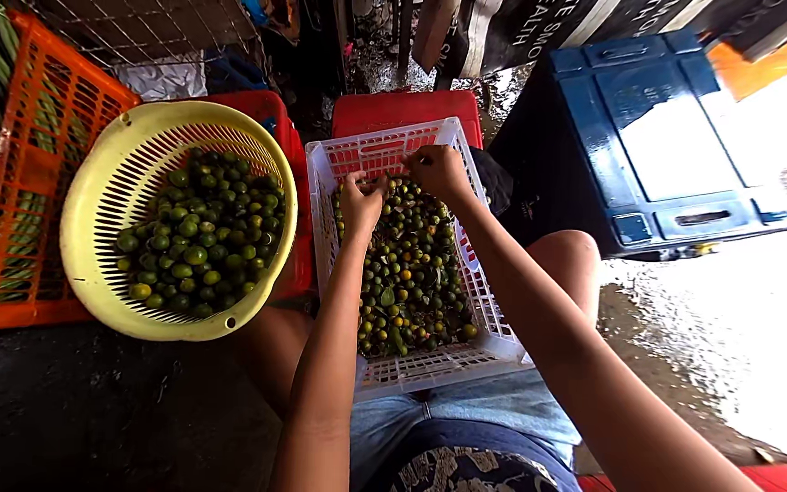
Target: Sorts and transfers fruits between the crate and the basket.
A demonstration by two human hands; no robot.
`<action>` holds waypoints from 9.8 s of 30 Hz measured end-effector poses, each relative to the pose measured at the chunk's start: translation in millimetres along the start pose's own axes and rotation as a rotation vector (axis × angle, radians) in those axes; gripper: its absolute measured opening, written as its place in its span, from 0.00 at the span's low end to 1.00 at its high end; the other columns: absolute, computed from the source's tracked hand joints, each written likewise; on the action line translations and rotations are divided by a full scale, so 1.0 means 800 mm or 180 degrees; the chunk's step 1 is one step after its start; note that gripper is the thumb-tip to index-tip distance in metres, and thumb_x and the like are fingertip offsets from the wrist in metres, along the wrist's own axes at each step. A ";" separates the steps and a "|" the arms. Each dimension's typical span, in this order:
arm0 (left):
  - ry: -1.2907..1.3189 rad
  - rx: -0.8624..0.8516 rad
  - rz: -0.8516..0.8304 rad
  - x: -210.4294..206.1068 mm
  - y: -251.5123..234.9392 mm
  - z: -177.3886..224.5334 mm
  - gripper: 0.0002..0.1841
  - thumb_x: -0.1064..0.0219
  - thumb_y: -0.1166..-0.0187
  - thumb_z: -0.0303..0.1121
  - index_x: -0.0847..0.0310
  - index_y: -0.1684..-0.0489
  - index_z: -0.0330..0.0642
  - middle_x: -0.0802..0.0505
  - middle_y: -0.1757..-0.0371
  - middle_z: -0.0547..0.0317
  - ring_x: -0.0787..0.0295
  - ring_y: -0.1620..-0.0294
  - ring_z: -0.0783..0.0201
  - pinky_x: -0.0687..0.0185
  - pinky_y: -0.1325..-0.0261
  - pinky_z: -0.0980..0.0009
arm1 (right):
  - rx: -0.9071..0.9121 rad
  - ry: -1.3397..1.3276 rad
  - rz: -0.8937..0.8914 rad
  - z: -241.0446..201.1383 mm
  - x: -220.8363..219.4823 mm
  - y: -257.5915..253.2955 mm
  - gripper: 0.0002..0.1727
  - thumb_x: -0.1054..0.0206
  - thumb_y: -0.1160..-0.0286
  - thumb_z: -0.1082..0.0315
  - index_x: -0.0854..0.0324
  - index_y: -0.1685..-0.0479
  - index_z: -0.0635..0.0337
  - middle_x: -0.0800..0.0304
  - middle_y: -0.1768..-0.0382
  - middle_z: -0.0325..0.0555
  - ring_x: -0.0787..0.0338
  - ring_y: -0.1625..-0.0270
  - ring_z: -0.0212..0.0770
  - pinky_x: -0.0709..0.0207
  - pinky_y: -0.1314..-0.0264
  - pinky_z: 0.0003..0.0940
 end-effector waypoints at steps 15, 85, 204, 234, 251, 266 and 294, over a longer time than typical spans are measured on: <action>0.0750 0.0611 -0.0294 0.005 0.007 0.009 0.36 0.60 0.08 0.60 0.46 0.06 0.49 0.38 0.06 0.57 0.48 0.06 0.59 0.51 0.10 0.47 | 0.0482 -0.1757 -0.0872 -0.020 -0.014 0.001 0.14 0.43 0.18 0.61 0.17 0.48 0.59 0.14 0.70 0.40 0.23 0.80 0.29 0.30 0.80 0.25; -0.0490 0.0399 -0.0616 0.024 0.016 -0.002 0.13 0.47 0.17 0.25 0.16 0.46 0.33 0.09 0.50 0.49 0.09 0.55 0.60 0.11 0.46 0.62 | -0.0360 -0.1419 -0.1534 -0.005 -0.023 0.023 0.16 0.44 0.18 0.55 0.14 0.52 0.54 0.09 0.65 0.42 0.17 0.76 0.32 0.25 0.76 0.29; 0.1033 -0.0815 0.2276 0.317 0.158 0.127 0.17 0.48 0.07 0.44 0.26 0.71 0.55 0.19 0.77 0.72 0.25 0.85 0.77 0.31 0.84 0.81 | 0.0434 0.2004 -0.2051 -0.015 -0.163 0.106 0.15 0.29 0.23 0.60 0.10 0.50 0.63 0.09 0.42 0.62 0.12 0.38 0.68 0.22 0.40 0.75; -0.3536 -0.0738 -0.0611 -0.026 -0.029 0.003 0.23 0.33 0.29 0.16 0.16 0.32 0.37 0.14 0.31 0.39 0.21 0.25 0.39 0.27 0.24 0.40 | 0.0147 0.0941 0.0275 0.195 0.065 -0.002 0.19 0.22 0.38 0.55 0.08 0.49 0.54 0.16 0.34 0.60 0.23 0.26 0.65 0.32 0.33 0.71; -0.2542 -0.1335 0.0111 -0.032 -0.034 0.023 0.22 0.31 0.21 0.34 0.22 0.34 0.27 0.12 0.39 0.35 0.13 0.37 0.45 0.19 0.32 0.50 | -0.0363 0.0219 0.0385 0.199 0.083 -0.018 0.32 0.35 0.19 0.41 0.13 0.36 0.61 0.18 0.29 0.65 0.25 0.22 0.68 0.35 0.26 0.73; -0.2426 -0.2447 -0.0810 -0.198 0.024 0.148 0.41 0.23 0.28 0.42 0.37 0.15 0.34 0.21 0.23 0.39 0.22 0.24 0.48 0.24 0.23 0.55 | 0.0186 -0.1037 0.0341 0.204 0.112 -0.023 0.20 0.22 0.32 0.67 0.15 0.43 0.68 0.07 0.49 0.57 0.06 0.46 0.50 0.14 0.35 0.52; -0.3461 -0.0662 -0.0982 -0.088 0.032 -0.059 0.19 0.32 0.19 0.27 0.21 0.30 0.38 0.11 0.38 0.39 0.13 0.36 0.39 0.18 0.36 0.42 | -0.0500 0.0154 -0.0296 0.229 0.053 -0.033 0.39 0.45 0.15 0.35 0.21 0.25 0.63 0.15 0.31 0.64 0.19 0.25 0.65 0.30 0.24 0.69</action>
Point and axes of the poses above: each hand's wrist, its own y-axis away from the middle knuckle, its own x-axis out of the back of the hand, z = x × y, the point moved 5 cm from there along -y, towards the middle knuckle
